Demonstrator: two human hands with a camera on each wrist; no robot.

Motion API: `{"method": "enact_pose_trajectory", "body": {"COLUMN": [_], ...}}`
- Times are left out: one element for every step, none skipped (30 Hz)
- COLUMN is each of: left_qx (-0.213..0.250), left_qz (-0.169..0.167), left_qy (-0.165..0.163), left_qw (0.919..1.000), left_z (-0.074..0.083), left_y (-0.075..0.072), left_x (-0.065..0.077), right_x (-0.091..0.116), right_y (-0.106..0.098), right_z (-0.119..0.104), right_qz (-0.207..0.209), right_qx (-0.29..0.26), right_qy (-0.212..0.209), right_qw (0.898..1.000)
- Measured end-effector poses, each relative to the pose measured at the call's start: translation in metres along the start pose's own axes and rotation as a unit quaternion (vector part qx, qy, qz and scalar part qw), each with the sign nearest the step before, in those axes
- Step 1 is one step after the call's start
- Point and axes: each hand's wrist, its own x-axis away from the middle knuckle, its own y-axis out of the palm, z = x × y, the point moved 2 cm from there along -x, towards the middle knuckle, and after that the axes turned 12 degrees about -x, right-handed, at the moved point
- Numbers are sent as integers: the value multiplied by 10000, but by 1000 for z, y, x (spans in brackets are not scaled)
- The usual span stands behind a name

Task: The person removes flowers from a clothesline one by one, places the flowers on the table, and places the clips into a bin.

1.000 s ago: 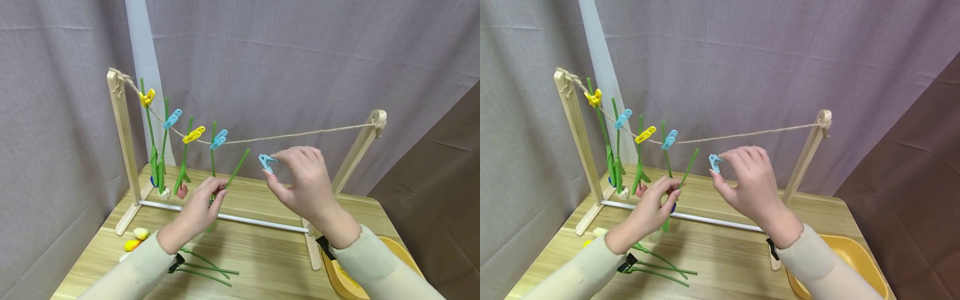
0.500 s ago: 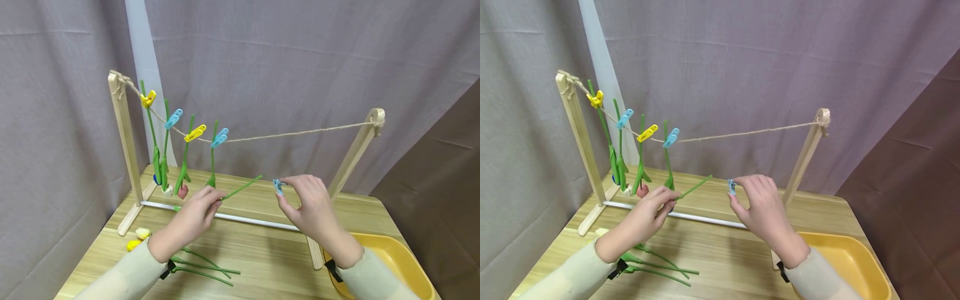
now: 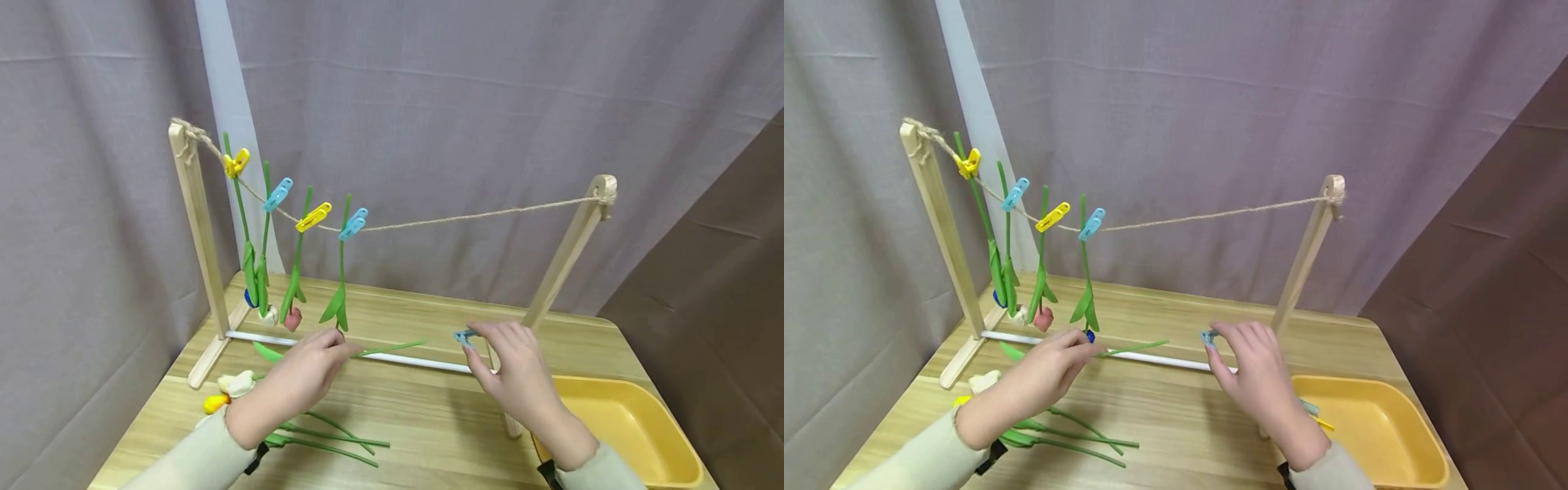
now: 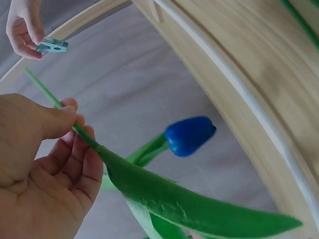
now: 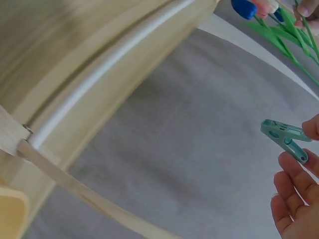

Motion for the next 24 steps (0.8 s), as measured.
{"method": "enact_pose_trajectory", "body": {"left_qx": [-49,-111,-154,-180,-197,-211,-241,-284,-319,-348,-392,-441,-498,-535,-576,-605,-617,-608,-587,-562,-547,-519,-494,-483], "left_qz": [-7,-26,-42,-48,-53,-45,-36,-30,-39,-56,-77,-108,-152,-197,-233,-252,-258,-254,-246,-242,-258,-320,-427,-555], "left_qy": [48,88,123,153,157,162,175,186,200,199,198,205,202,188,185,174,166,159,163,170,183,178,181,162], "left_qw": [10000,9999,9998,9997,9997,9996,9996,9994,9993,9992,9990,9988,9984,9982,9979,9977,9976,9977,9978,9980,9980,9980,9977,9972], "left_z": [0,0,0,0,0,0,1,1,1,1,1,1,0,0,0,0,-1,-1,-1,-2,-2,-2,-2,-2], "left_y": [1,1,2,3,3,4,4,5,6,7,8,10,11,13,14,16,17,18,19,20,20,21,21,22], "left_x": [2,4,6,8,10,12,14,16,17,19,21,23,25,27,29,31,33,35,37,38,40,42,43,45], "right_x": [3,5,8,10,12,15,17,20,23,26,30,33,37,42,46,51,55,59,64,68,72,77,81,86], "right_y": [0,0,0,1,1,1,1,1,1,2,2,2,1,0,-1,-2,-4,-6,-8,-10,-12,-13,-15,-17], "right_z": [1,1,2,2,3,4,5,5,6,8,9,11,13,15,17,19,21,23,25,27,28,29,30,31], "right_qz": [-65,-127,-198,-259,-307,-352,-386,-402,-424,-451,-482,-527,-562,-569,-593,-604,-595,-579,-545,-518,-501,-470,-453,-432], "right_qx": [30,56,77,87,95,104,108,100,86,77,70,74,105,113,144,180,212,253,285,314,359,398,424,445], "right_qy": [57,111,166,226,268,323,372,402,440,469,508,581,638,708,808,907,1026,1140,1237,1375,1501,1620,1756,1888], "right_qw": [10000,9998,9996,9994,9991,9988,9985,9983,9981,9978,9975,9969,9963,9958,9949,9939,9927,9915,9904,9887,9867,9849,9825,9801]}}
